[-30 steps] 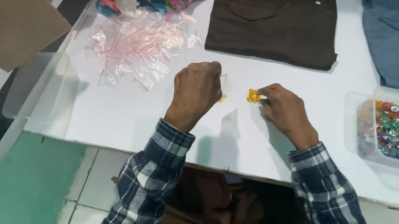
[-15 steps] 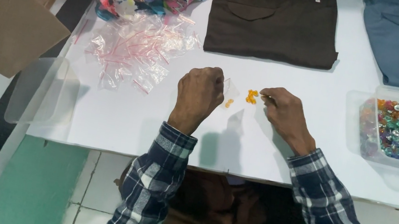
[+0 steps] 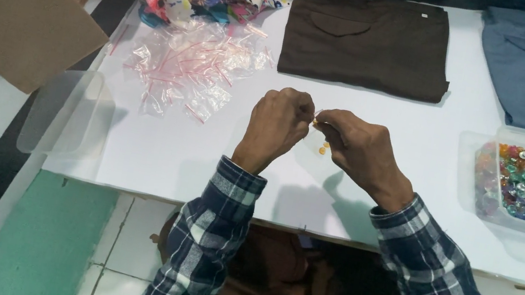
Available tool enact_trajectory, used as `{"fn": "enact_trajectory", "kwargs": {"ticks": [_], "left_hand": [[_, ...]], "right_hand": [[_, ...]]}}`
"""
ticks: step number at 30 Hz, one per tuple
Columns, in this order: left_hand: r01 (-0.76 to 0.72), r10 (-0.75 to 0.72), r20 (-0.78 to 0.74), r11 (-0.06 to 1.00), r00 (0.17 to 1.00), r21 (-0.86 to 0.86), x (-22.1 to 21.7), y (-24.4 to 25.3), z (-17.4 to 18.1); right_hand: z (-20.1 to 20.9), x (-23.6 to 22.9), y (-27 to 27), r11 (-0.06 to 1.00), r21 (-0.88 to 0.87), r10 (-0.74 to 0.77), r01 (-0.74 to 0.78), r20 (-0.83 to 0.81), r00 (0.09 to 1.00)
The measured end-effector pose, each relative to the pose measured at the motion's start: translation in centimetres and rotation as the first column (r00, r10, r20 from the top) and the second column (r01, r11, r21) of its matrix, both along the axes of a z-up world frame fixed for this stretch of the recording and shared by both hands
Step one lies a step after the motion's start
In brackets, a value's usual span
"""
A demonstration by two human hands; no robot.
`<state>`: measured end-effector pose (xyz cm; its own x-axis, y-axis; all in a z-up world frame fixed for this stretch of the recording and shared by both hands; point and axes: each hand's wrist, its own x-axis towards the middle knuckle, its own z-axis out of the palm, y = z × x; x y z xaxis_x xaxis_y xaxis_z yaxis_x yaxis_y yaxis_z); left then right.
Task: The person picks up buttons from a container and places them into small plastic bags.
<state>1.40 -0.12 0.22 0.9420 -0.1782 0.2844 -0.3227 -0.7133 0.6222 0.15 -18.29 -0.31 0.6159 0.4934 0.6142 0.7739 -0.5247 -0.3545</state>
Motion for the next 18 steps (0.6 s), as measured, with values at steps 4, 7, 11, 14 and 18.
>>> {"fn": "enact_trajectory", "kwargs": {"ticks": [4, 7, 11, 14, 18], "left_hand": [[0.018, -0.019, -0.006, 0.996, 1.000, -0.086, 0.2, 0.1, -0.5], [0.020, -0.022, -0.022, 0.995, 1.000, -0.096, 0.3, 0.2, -0.3], [0.010, -0.010, -0.012, 0.999, 1.000, -0.042, 0.3, 0.5, -0.2], [0.000, 0.000, 0.015, 0.999, 1.000, 0.040, 0.2, 0.3, 0.3], [-0.032, 0.026, 0.050, 0.991, 0.998, 0.131, -0.1, 0.1, 1.0]], "right_hand": [[-0.9, 0.0, 0.2, 0.988, -0.144, -0.033, 0.054, 0.149, 0.988], [-1.2, 0.3, 0.1, 0.963, -0.258, -0.014, 0.071, 0.217, 0.976], [0.6, -0.3, 0.2, 0.908, -0.405, -0.041, 0.105, 0.164, 0.986], [0.8, -0.2, 0.1, 0.892, -0.440, -0.067, 0.104, 0.100, 0.993], [0.8, -0.3, -0.3, 0.965, -0.262, -0.041, 0.012, -0.105, 0.994]]}}
